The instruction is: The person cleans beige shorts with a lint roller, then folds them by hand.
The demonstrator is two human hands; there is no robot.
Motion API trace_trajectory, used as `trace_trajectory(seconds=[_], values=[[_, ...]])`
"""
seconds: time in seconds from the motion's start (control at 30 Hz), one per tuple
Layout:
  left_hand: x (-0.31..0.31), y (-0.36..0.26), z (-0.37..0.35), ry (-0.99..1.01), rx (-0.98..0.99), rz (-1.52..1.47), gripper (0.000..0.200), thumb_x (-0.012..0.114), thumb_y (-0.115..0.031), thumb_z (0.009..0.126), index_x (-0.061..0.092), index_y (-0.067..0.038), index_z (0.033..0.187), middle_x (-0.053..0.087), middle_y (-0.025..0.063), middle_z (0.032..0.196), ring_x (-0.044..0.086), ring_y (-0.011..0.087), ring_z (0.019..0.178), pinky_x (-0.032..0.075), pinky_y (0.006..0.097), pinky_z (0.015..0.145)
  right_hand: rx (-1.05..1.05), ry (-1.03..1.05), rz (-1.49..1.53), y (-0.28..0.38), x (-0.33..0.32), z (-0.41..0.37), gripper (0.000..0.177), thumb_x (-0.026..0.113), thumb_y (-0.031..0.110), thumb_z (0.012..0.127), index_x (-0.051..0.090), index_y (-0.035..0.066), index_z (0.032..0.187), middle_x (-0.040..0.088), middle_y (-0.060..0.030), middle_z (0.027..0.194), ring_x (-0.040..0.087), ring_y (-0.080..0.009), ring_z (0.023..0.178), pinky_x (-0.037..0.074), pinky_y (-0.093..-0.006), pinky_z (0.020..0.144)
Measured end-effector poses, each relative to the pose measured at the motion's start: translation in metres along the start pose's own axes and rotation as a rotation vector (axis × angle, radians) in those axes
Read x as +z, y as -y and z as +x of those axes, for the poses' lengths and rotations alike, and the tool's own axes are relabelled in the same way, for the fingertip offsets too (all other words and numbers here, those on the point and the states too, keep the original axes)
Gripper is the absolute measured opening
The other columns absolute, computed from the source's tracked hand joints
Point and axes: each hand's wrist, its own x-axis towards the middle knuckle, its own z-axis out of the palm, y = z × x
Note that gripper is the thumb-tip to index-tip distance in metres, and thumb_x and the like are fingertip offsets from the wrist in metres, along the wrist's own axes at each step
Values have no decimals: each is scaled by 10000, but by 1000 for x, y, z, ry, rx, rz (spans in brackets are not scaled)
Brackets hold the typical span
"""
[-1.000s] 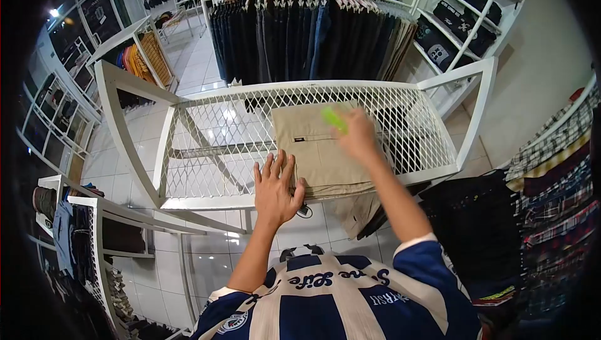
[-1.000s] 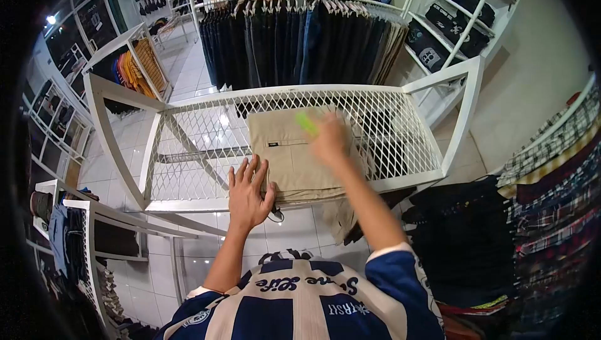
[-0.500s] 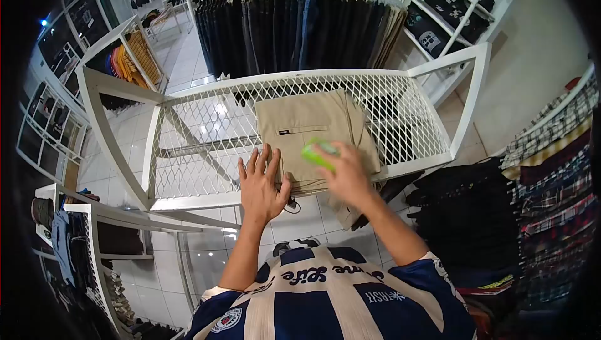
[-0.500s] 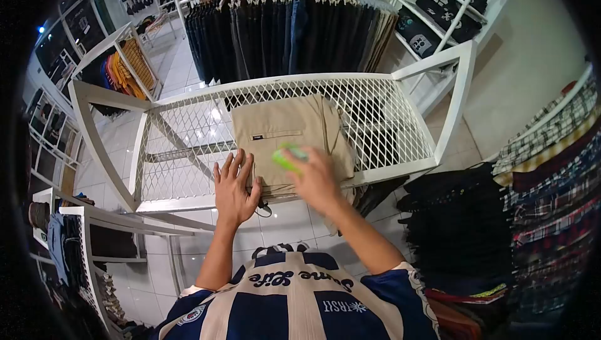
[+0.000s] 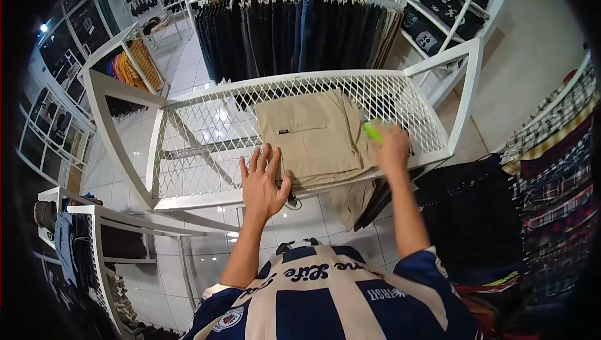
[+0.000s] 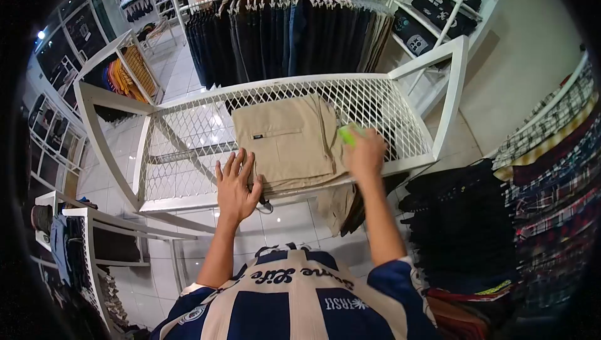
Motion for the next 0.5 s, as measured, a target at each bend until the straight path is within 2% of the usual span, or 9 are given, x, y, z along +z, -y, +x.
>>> trace_trajectory(seconds=[0.07,0.13,0.27,0.33,0.4,0.43,0.5], values=[[2,1,5,-24,12,-7,614,545,-377,905,524,-64,1434,460,191,1506,381,400,1412,148,606,1198,-29,-178,134,-59,22,14,471,773,190,823,676,125,1280,635,-170,1135,589,-377,1063,468,-474,936],[5,5,-1,2,13,8,610,538,-375,914,514,-71,1443,452,185,1513,366,393,1422,144,602,1202,20,-176,51,-69,20,14,487,765,209,836,665,131,1306,629,-170,1161,583,-374,1089,457,-482,965],[-1,0,-1,2,11,-9,606,533,-362,923,497,-84,1460,437,180,1524,356,391,1429,145,590,1208,25,-164,82,-62,32,3,489,759,229,851,658,131,1320,621,-180,1179,575,-378,1104,453,-483,976],[-1,1,-2,20,17,-9,578,531,-374,936,500,-164,1474,395,167,1559,304,392,1459,129,600,1207,-40,-442,-183,-39,17,-15,470,734,312,881,665,117,1303,612,-188,1199,565,-388,1125,448,-486,974],[-3,2,-3,7,72,18,550,523,-374,948,505,-215,1474,379,152,1574,269,398,1477,109,624,1201,-14,-432,137,-26,15,-33,490,696,407,905,671,83,1273,611,-203,1160,565,-402,1100,448,-485,948],[-4,0,-3,7,102,33,528,516,-353,962,503,-242,1478,376,143,1578,249,402,1487,92,659,1188,-4,-356,212,-21,21,-45,491,682,432,912,678,56,1227,611,-206,1120,566,-405,1076,448,-486,931],[-7,-7,-4,11,167,110,493,542,-362,971,543,-211,1440,430,146,1541,289,403,1472,85,686,1174,14,-252,253,-3,28,-65,485,666,445,922,684,12,1139,612,-212,1061,568,-410,1037,448,-486,906]])
